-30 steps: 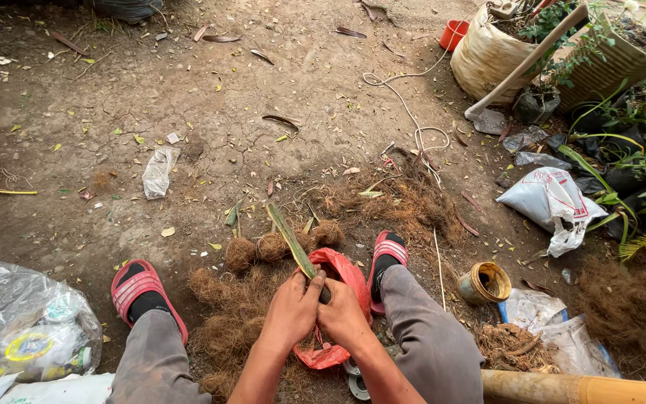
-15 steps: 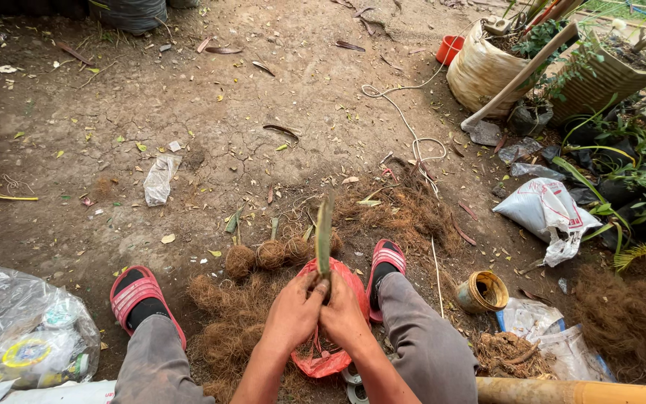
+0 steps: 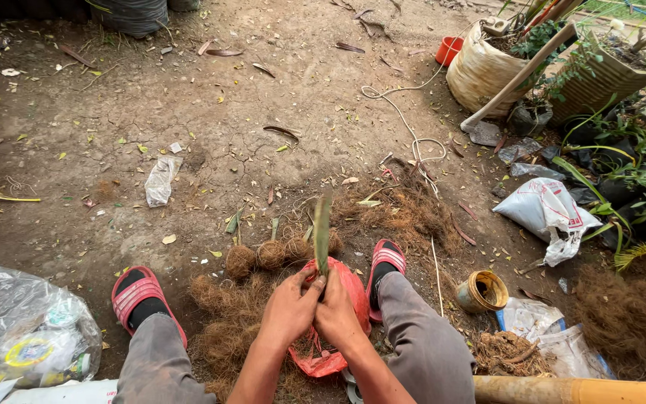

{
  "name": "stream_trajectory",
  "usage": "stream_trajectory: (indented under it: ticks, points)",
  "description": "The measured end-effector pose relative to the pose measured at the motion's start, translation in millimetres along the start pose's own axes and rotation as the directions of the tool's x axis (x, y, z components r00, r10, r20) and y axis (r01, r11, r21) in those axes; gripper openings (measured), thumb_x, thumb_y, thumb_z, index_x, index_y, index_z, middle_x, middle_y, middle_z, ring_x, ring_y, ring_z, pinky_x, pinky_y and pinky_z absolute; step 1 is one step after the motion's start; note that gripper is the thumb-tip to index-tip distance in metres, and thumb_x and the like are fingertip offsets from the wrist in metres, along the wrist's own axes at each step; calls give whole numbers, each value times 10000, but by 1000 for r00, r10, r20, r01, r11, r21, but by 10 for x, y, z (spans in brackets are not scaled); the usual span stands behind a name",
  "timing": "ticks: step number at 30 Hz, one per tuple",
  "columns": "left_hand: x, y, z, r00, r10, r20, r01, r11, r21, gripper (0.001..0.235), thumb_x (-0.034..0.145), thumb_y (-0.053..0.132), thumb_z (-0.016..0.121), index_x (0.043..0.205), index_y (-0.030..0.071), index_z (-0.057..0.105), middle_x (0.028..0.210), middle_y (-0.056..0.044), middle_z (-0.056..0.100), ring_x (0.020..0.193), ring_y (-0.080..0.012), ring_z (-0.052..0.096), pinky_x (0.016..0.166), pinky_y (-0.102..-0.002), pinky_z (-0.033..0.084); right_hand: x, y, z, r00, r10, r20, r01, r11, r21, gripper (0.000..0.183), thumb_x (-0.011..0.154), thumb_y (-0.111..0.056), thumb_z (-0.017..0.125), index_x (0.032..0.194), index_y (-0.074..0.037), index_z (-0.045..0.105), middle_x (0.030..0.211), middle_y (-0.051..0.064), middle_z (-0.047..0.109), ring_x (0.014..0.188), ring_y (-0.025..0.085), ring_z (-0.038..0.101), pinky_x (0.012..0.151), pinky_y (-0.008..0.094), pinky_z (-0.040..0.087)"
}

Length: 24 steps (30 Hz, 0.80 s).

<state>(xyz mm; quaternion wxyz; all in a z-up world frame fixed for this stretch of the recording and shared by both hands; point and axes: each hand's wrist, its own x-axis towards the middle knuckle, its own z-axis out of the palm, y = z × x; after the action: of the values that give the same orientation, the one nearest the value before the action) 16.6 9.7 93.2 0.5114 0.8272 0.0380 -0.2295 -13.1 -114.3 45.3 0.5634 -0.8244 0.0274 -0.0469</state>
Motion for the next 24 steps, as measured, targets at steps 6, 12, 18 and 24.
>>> stream_trajectory:
  ticks: [6, 12, 18, 24]
  points:
    - [77, -133, 37, 946, 266, -183, -281, 957, -65, 405, 952, 281, 593, 1258, 25, 662, 1053, -210, 754, 969, -310, 751, 831, -400, 559, -59, -275, -83, 969, -222, 108, 241, 947, -212, 729, 862, 29, 646, 1503, 62, 299, 1363, 301, 416, 1311, 448, 452, 1095, 469, 416]
    - [301, -380, 170, 968, 109, -226, -172, 945, -278, 312, 984, 265, 517, 1112, 0, 622, 783, -147, 737, 695, -225, 730, 633, -352, 559, -100, -629, -289, 957, 26, 289, 73, 943, -323, 772, 853, -65, 676, 1551, -35, 346, 1250, 164, 482, 1183, 302, 542, 1010, 366, 474]
    - [429, -534, 248, 969, 17, -245, -191, 676, -712, 258, 1042, 268, 482, 1115, 25, 526, 769, 35, 496, 634, -81, 518, 516, -263, 454, -125, -708, -351, 971, 10, 237, 33, 984, -175, 690, 875, -155, 727, 1487, -25, 437, 1259, 129, 479, 1169, 248, 555, 978, 330, 484]
    - [360, -478, 264, 944, 135, -301, -249, 889, -383, 313, 1075, 290, 418, 1070, 42, 610, 697, -27, 521, 588, -123, 520, 520, -295, 452, -125, -635, -345, 973, -77, 217, 122, 971, -207, 538, 904, -112, 690, 1408, -9, 531, 1236, 131, 560, 1211, 257, 567, 1051, 346, 456]
